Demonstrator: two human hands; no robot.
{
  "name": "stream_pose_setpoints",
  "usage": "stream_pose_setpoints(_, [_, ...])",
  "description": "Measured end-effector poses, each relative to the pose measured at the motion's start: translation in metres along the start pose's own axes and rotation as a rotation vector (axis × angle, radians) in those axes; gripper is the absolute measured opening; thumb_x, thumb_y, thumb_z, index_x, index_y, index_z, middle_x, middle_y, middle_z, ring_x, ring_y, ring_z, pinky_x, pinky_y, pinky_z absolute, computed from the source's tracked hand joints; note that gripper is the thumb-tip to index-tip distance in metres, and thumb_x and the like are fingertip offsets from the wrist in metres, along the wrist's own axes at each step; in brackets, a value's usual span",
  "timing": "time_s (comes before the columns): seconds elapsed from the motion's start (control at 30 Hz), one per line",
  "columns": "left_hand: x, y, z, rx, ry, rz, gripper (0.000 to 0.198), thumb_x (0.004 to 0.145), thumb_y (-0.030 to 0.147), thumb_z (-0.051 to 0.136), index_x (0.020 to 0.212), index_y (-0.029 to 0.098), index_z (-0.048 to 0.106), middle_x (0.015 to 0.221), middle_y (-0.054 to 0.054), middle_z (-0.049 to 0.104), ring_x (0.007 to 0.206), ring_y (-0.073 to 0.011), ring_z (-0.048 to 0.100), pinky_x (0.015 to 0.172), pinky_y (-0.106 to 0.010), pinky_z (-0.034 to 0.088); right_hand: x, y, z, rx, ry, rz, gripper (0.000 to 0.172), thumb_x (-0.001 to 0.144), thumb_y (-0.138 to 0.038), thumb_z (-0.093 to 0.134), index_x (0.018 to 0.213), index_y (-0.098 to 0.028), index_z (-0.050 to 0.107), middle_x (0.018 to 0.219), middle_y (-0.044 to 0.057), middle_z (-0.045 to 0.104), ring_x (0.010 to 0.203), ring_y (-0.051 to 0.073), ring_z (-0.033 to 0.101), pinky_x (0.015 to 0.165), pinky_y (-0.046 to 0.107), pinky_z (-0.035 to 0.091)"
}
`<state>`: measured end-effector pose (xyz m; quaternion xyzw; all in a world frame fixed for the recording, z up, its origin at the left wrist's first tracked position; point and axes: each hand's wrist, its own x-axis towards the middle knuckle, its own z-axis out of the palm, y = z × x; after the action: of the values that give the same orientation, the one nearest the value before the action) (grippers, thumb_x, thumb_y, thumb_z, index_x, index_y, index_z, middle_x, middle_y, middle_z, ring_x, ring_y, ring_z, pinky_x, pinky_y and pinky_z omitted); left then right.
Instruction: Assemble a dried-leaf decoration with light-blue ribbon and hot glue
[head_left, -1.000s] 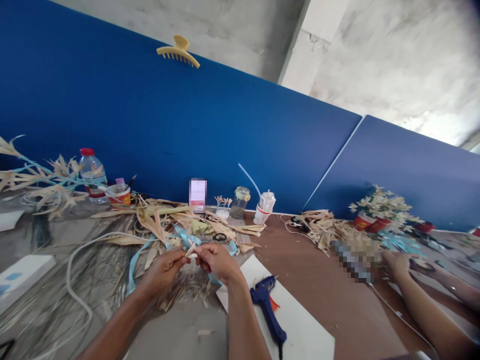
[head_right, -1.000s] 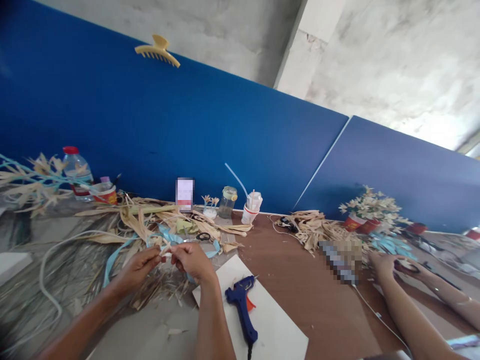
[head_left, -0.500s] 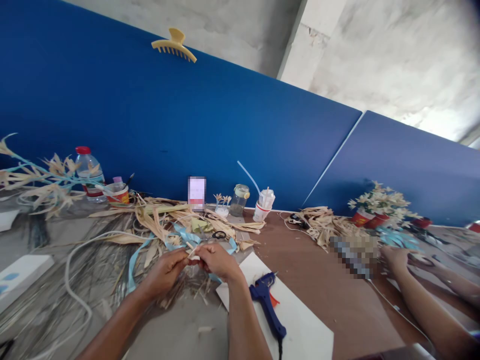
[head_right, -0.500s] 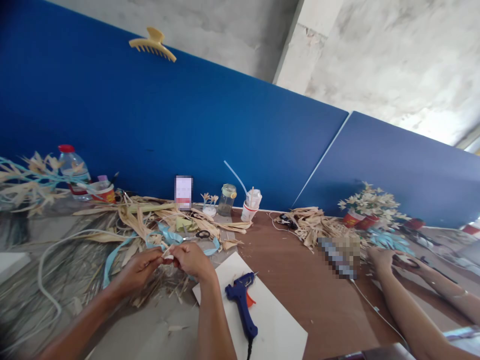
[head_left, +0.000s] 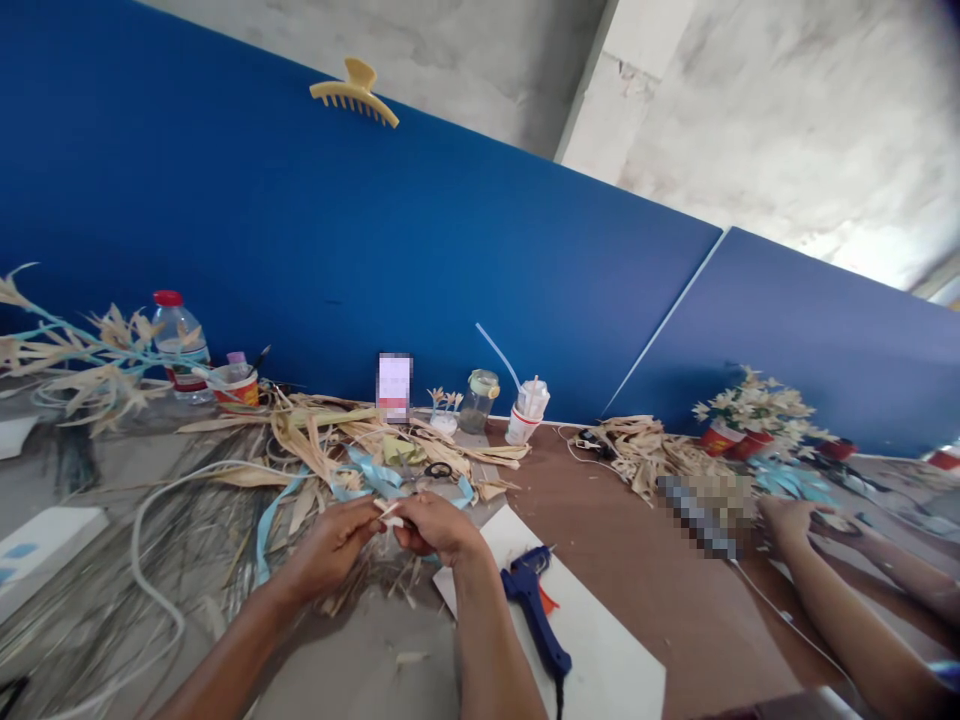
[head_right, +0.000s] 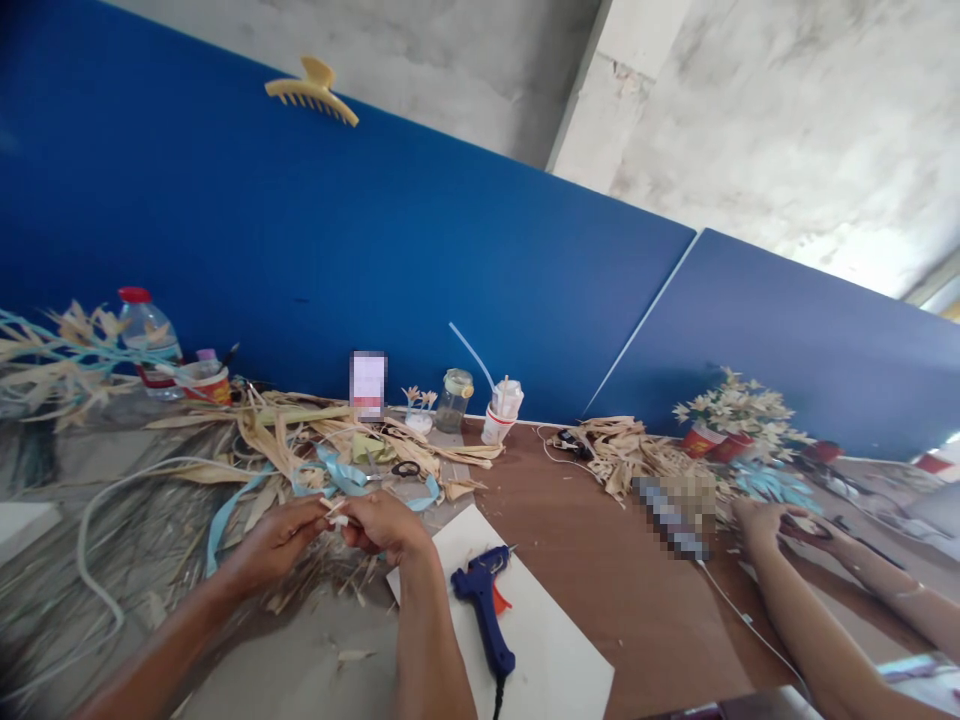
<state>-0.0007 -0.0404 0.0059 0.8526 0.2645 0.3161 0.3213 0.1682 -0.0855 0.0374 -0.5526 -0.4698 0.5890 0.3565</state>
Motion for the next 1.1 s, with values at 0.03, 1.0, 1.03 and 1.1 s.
stream_pose_setpoints(0.03, [0.0, -0.001, 0.0, 0.007, -0.003, 0.007, 0.028, 0.087, 0.028, 0.042, 0.066, 0.017, 0.057, 0.069, -0.004, 0.058, 0.069, -0.0162, 0.053, 0.065, -0.027, 0.04, -0.002, 0.0, -0.004, 0.057, -0.021, -0.018, 0.044, 0.08, -0.033, 0.046, 0.039, -0.019, 0.046, 0.03, -0.006, 0.033, 0.029, 0.006, 0.021, 0.037, 0.023, 0.01])
stream_pose_setpoints(1.0, [0.0, -0.012, 0.006, 0.057, 0.114, 0.013, 0.03, 0.088, 0.029, 0.04, 0.062, 0.019, 0.049, 0.06, -0.001, 0.052, 0.059, -0.0144, 0.048, 0.057, -0.026, 0.038, 0.009, 0.008, 0.003, 0.084, 0.122, -0.147, 0.043, 0.078, -0.052, 0.053, 0.052, -0.018, 0.052, 0.046, -0.005, 0.044, 0.038, 0.007, 0.033, 0.039, 0.022, 0.022])
stream_pose_setpoints(1.03, [0.0, -0.012, 0.006, 0.06, 0.104, 0.022, 0.03, 0.088, 0.029, 0.039, 0.062, 0.019, 0.05, 0.061, -0.001, 0.052, 0.059, -0.0142, 0.049, 0.057, -0.026, 0.038, 0.009, 0.008, 0.003, 0.069, 0.12, -0.133, 0.043, 0.079, -0.052, 0.052, 0.052, -0.018, 0.052, 0.046, -0.004, 0.044, 0.037, 0.007, 0.033, 0.039, 0.022, 0.022])
stream_pose_setpoints(1.1, [0.0, -0.012, 0.007, 0.068, 0.088, 0.037, 0.029, 0.088, 0.028, 0.039, 0.063, 0.018, 0.05, 0.061, 0.0, 0.052, 0.059, -0.0139, 0.049, 0.058, -0.026, 0.038, 0.008, 0.008, 0.002, 0.059, 0.112, -0.113, 0.043, 0.081, -0.05, 0.049, 0.052, -0.018, 0.053, 0.044, -0.004, 0.043, 0.036, 0.007, 0.031, 0.038, 0.021, 0.02])
